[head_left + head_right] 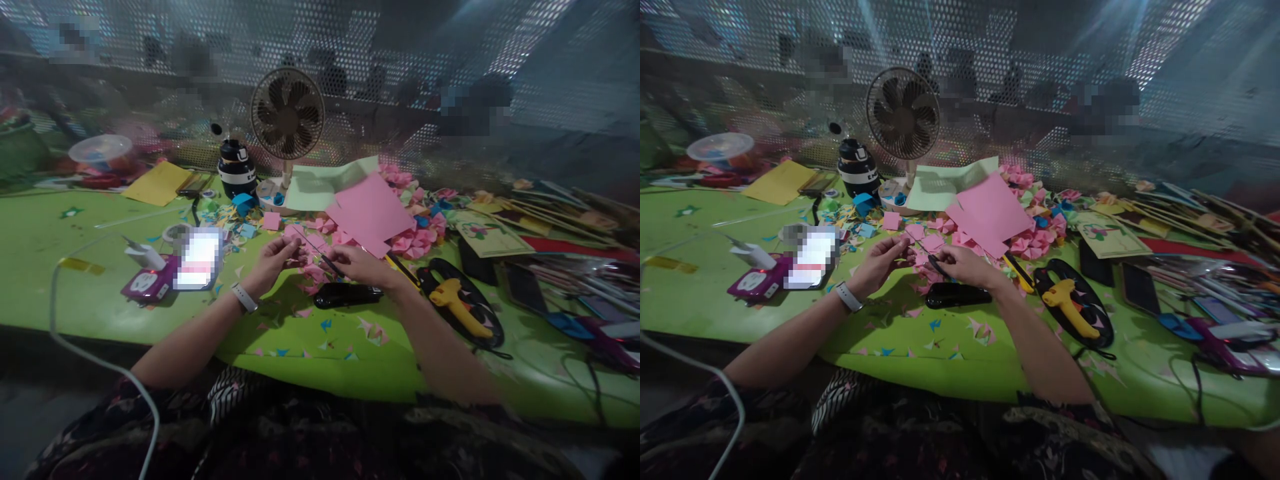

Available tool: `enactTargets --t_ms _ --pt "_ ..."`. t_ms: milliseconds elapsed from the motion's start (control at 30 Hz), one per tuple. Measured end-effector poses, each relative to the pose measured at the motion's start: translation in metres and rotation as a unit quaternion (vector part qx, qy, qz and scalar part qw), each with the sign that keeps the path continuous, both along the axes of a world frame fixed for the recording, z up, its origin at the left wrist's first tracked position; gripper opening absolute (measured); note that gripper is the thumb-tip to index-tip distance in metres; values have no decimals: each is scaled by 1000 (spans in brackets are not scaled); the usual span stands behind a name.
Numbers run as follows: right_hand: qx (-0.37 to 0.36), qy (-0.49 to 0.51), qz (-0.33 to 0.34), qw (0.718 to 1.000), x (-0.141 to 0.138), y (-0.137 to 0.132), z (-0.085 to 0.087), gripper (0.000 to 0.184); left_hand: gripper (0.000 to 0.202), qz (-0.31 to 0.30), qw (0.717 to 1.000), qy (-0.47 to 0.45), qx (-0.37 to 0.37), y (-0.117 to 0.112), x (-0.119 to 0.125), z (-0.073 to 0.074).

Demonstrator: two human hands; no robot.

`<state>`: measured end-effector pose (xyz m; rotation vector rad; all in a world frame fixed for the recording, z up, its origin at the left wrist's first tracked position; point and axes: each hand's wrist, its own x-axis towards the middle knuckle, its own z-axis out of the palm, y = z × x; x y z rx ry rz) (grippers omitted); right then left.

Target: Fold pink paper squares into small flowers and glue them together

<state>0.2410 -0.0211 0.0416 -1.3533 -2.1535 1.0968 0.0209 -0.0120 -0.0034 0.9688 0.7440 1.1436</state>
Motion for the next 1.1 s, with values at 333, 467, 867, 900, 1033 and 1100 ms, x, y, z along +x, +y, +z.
enactTargets --t_ms 333,467,867,900,1033,1100 --pt "11 -13 -4 1000 -3 -2 3 49 45 2 1000 -1 -12 1 -1 -1" --pt "7 -13 -7 1000 -5 -3 2 47 47 3 1000 -4 -17 1 -2 0" --pt "1 -16 -7 1000 -3 -3 1 46 50 21 1000 -15 -7 3 -1 -2" --pt "3 -8 -11 1000 -2 -2 -1 46 51 21 1000 -15 -5 3 -2 -2" --pt "5 16 -20 1000 -3 -1 -4 47 51 4 1000 -11 0 4 -2 -3" --pt "3 12 -18 1000 -4 -2 -2 46 50 -2 1000 -9 1 3 -2 -3"
